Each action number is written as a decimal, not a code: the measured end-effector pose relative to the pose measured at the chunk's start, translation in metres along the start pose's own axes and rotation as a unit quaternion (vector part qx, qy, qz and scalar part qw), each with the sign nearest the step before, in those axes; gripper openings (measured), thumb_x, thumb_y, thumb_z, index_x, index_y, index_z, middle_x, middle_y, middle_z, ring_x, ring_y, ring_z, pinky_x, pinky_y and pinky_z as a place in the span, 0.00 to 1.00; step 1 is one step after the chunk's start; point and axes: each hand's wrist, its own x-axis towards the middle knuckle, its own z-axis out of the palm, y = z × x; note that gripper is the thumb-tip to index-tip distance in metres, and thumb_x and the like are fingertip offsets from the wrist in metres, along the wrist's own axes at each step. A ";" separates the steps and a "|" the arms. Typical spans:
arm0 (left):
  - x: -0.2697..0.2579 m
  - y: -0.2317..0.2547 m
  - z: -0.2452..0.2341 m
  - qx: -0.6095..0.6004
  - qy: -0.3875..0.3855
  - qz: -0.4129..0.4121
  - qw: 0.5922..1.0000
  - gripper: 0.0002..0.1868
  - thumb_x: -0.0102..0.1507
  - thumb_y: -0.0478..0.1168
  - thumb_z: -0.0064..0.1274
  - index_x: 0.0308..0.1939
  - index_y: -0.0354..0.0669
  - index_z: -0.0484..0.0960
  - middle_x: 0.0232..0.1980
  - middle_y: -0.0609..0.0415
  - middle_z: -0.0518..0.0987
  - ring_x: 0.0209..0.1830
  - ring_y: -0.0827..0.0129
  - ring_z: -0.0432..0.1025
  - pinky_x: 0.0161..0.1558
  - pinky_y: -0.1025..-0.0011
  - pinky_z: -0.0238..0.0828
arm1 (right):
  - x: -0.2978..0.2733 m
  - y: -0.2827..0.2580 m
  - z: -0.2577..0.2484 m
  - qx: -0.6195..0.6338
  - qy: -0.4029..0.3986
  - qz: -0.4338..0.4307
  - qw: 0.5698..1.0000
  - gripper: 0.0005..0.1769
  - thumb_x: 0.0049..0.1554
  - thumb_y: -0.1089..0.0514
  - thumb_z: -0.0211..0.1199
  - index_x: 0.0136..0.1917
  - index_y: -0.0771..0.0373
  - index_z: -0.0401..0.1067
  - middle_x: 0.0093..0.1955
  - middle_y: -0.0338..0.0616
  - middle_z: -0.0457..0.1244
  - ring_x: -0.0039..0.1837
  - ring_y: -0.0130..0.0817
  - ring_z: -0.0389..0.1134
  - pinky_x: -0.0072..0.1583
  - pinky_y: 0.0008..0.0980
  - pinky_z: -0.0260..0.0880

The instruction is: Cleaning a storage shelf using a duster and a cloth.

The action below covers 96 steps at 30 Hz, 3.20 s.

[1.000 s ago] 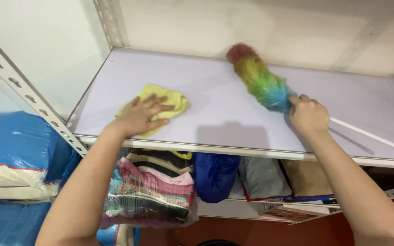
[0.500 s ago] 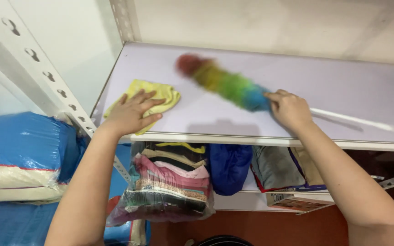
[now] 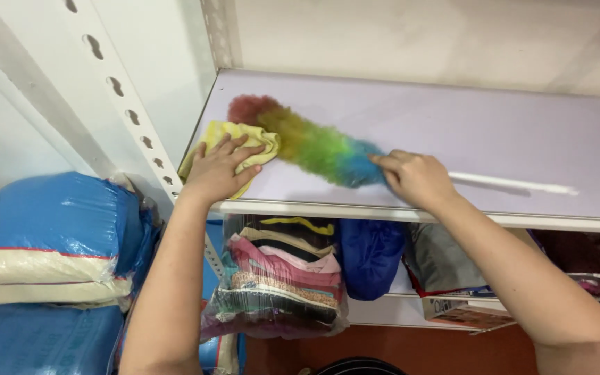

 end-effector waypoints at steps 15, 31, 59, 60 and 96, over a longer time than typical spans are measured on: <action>-0.012 0.006 -0.006 -0.064 0.058 0.019 0.996 0.24 0.68 0.66 0.42 0.67 0.81 0.74 0.78 0.62 0.66 0.82 0.55 0.53 0.75 0.37 0.42 | 0.075 -0.058 0.023 0.040 -0.011 -0.020 0.999 0.19 0.62 0.59 0.53 0.61 0.52 0.79 0.50 0.54 0.72 0.52 0.60 0.74 0.53 0.56 0.75; -0.010 0.005 -0.007 -0.083 0.045 0.015 0.995 0.24 0.67 0.67 0.43 0.67 0.80 0.75 0.78 0.63 0.66 0.82 0.56 0.53 0.76 0.37 0.41 | 0.131 -0.052 0.046 0.095 -0.029 -0.034 0.994 0.17 0.62 0.60 0.55 0.58 0.52 0.81 0.53 0.52 0.72 0.55 0.60 0.73 0.56 0.57 0.74; 0.049 -0.013 0.028 0.016 0.046 -0.210 0.976 0.31 0.71 0.68 0.27 0.78 0.75 0.59 0.83 0.54 0.55 0.85 0.50 0.41 0.75 0.33 0.33 | 0.029 -0.004 -0.009 0.036 -0.065 0.032 0.997 0.19 0.59 0.58 0.57 0.61 0.48 0.80 0.56 0.48 0.73 0.58 0.54 0.74 0.57 0.54 0.74; 0.052 -0.010 0.028 0.021 0.043 -0.234 0.971 0.32 0.72 0.66 0.26 0.80 0.72 0.57 0.84 0.51 0.54 0.85 0.48 0.40 0.75 0.32 0.31 | 0.019 0.001 -0.013 0.034 -0.066 0.047 0.996 0.19 0.59 0.58 0.58 0.61 0.47 0.79 0.57 0.48 0.72 0.58 0.55 0.73 0.58 0.55 0.74; 0.060 0.036 0.035 0.043 0.013 -0.139 0.989 0.36 0.69 0.72 0.22 0.80 0.75 0.54 0.84 0.51 0.52 0.85 0.50 0.40 0.74 0.31 0.34 | -0.077 0.009 -0.026 -0.051 0.025 0.003 0.998 0.17 0.60 0.59 0.56 0.60 0.52 0.79 0.42 0.49 0.71 0.41 0.53 0.75 0.43 0.49 0.77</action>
